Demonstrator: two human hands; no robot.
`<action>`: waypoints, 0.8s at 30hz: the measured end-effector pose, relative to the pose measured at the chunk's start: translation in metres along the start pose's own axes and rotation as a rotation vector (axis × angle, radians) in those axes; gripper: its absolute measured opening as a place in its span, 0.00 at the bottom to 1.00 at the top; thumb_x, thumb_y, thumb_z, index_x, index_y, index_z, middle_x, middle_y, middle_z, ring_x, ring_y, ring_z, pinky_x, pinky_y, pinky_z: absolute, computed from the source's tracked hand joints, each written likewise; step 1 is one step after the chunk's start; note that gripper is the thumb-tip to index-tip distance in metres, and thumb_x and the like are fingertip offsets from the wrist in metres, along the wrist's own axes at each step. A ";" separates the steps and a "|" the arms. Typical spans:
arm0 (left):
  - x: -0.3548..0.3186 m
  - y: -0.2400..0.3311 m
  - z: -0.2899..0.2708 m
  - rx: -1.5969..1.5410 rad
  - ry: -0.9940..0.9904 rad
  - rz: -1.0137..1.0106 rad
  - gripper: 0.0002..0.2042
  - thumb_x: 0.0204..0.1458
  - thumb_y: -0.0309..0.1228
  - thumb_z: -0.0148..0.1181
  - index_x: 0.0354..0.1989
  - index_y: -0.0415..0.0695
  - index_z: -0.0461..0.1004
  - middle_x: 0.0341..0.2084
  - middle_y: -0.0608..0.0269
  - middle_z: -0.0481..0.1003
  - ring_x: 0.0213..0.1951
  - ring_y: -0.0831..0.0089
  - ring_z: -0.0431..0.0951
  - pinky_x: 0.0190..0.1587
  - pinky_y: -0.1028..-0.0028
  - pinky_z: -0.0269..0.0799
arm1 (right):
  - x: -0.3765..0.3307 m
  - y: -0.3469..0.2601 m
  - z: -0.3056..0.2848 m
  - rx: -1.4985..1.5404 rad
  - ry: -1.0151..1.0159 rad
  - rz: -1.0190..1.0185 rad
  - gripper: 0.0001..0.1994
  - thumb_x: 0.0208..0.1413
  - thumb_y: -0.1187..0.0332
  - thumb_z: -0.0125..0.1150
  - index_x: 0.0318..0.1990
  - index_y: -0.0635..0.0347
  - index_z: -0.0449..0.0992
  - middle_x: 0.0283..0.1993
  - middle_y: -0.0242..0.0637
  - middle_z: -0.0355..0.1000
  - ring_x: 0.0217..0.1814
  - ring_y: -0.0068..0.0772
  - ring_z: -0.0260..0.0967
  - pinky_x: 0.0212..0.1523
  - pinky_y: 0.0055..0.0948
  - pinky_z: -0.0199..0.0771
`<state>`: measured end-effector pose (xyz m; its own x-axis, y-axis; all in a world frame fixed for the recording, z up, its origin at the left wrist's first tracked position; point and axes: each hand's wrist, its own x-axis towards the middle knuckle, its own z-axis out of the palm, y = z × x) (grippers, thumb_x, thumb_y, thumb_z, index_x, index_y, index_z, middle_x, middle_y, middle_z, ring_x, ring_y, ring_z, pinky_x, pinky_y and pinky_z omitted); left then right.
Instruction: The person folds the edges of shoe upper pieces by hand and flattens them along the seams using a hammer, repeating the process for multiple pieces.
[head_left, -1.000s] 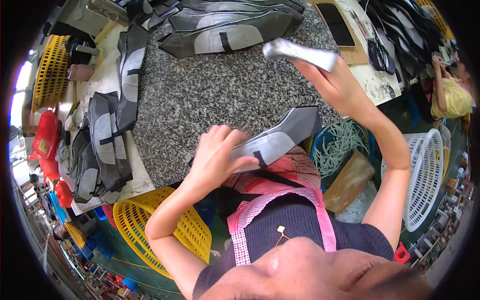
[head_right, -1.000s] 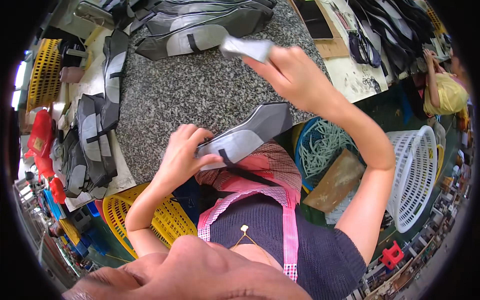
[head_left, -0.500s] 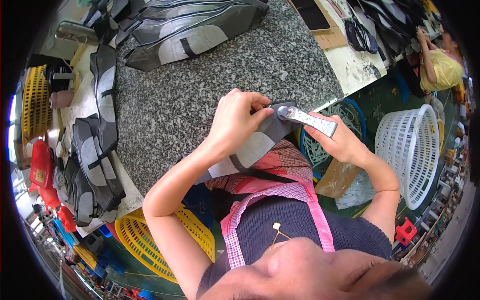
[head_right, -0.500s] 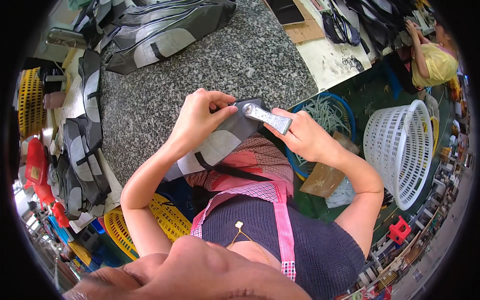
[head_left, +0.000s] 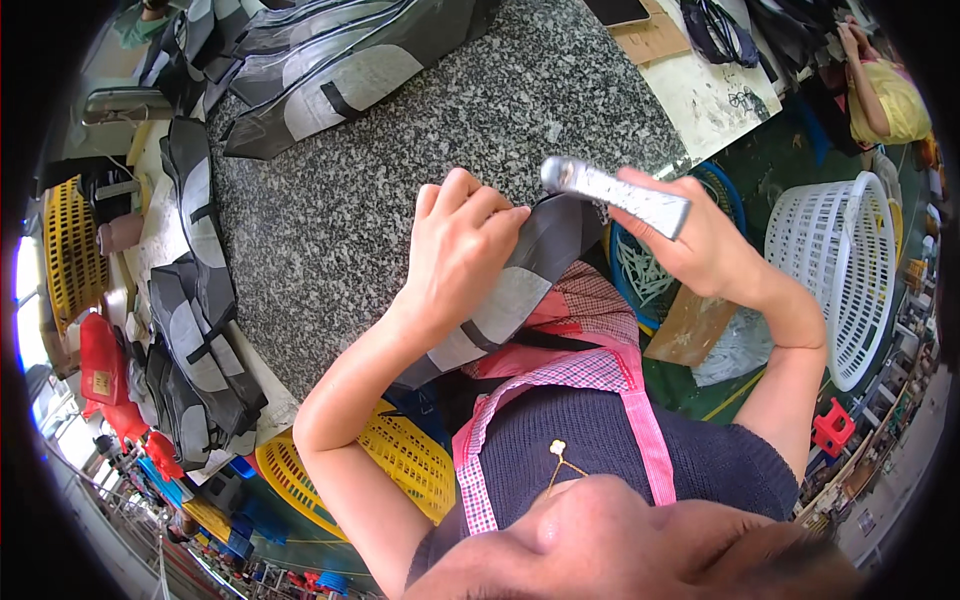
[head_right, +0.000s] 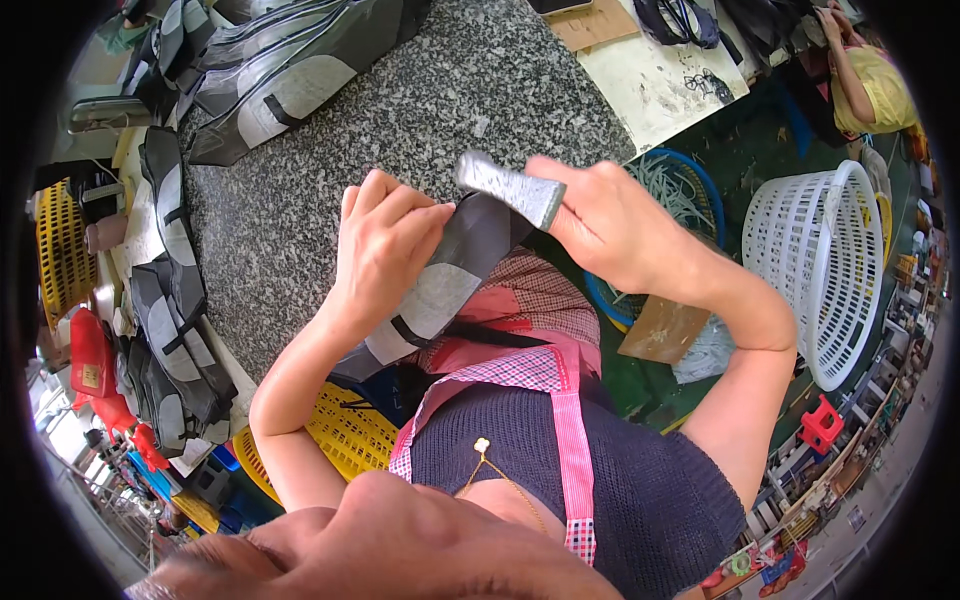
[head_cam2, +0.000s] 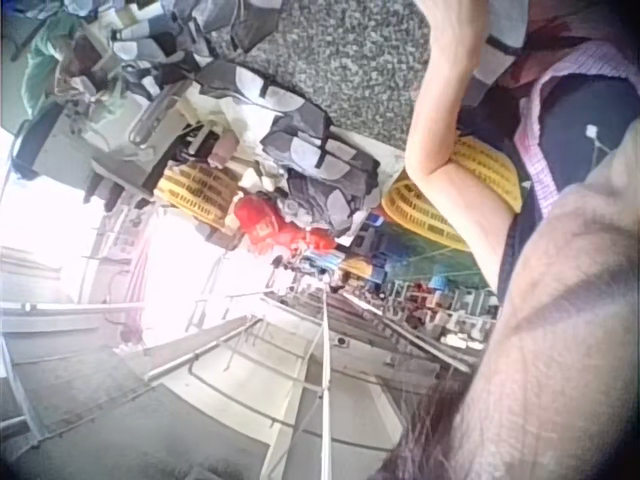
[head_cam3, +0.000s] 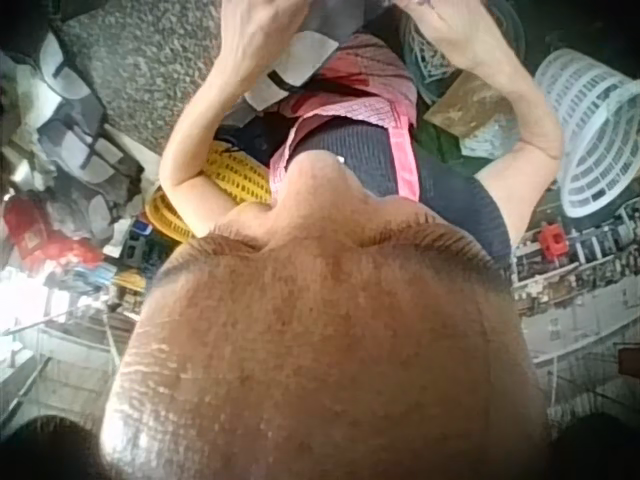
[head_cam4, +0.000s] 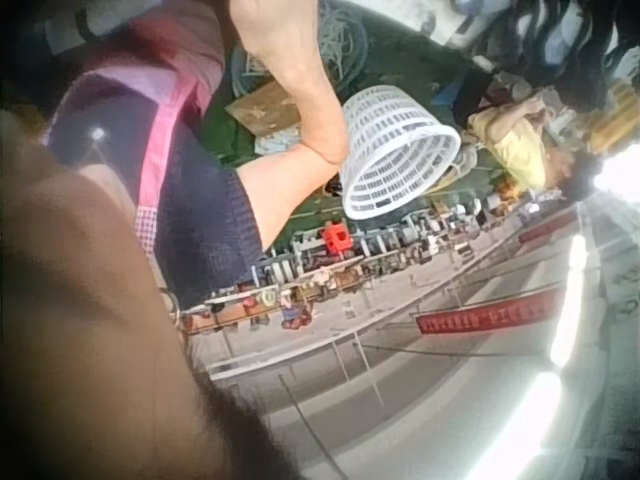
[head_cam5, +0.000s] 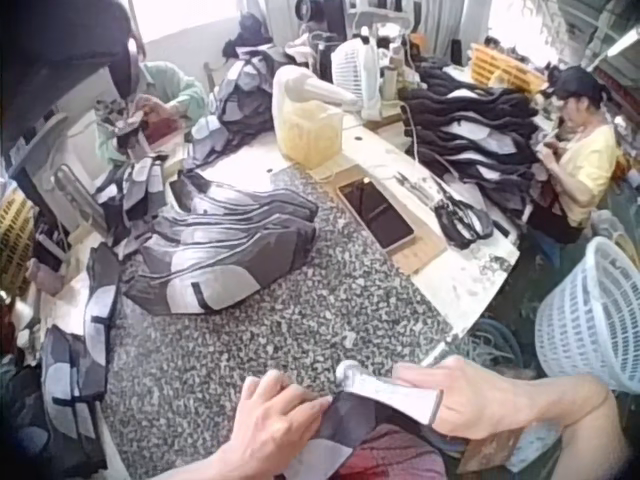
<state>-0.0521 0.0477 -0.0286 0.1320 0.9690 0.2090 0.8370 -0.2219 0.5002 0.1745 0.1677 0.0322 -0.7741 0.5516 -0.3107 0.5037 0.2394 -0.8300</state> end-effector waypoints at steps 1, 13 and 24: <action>-0.001 0.000 0.002 0.098 0.033 0.098 0.07 0.45 0.27 0.65 0.35 0.45 0.82 0.30 0.70 0.76 0.39 0.70 0.70 0.43 0.68 0.64 | 0.000 -0.002 0.000 0.011 0.059 -0.039 0.11 0.64 0.67 0.56 0.46 0.67 0.74 0.20 0.48 0.64 0.20 0.33 0.57 0.27 0.34 0.65; -0.007 0.001 0.000 0.152 0.104 0.088 0.06 0.47 0.30 0.63 0.33 0.46 0.81 0.28 0.73 0.73 0.39 0.72 0.70 0.42 0.68 0.63 | -0.001 0.008 0.019 -0.202 -0.097 -0.091 0.09 0.63 0.66 0.51 0.40 0.64 0.67 0.24 0.55 0.70 0.31 0.64 0.71 0.30 0.52 0.70; -0.020 0.012 0.003 -0.073 0.056 -0.107 0.07 0.45 0.30 0.69 0.34 0.45 0.84 0.30 0.71 0.77 0.39 0.68 0.70 0.41 0.67 0.64 | -0.005 -0.002 0.018 -0.098 0.072 -0.167 0.07 0.57 0.71 0.52 0.41 0.64 0.68 0.25 0.55 0.71 0.32 0.62 0.73 0.29 0.49 0.72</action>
<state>-0.0429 0.0258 -0.0295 0.0128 0.9804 0.1964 0.8033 -0.1271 0.5819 0.1707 0.1503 0.0269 -0.8220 0.5531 -0.1358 0.4088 0.4071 -0.8168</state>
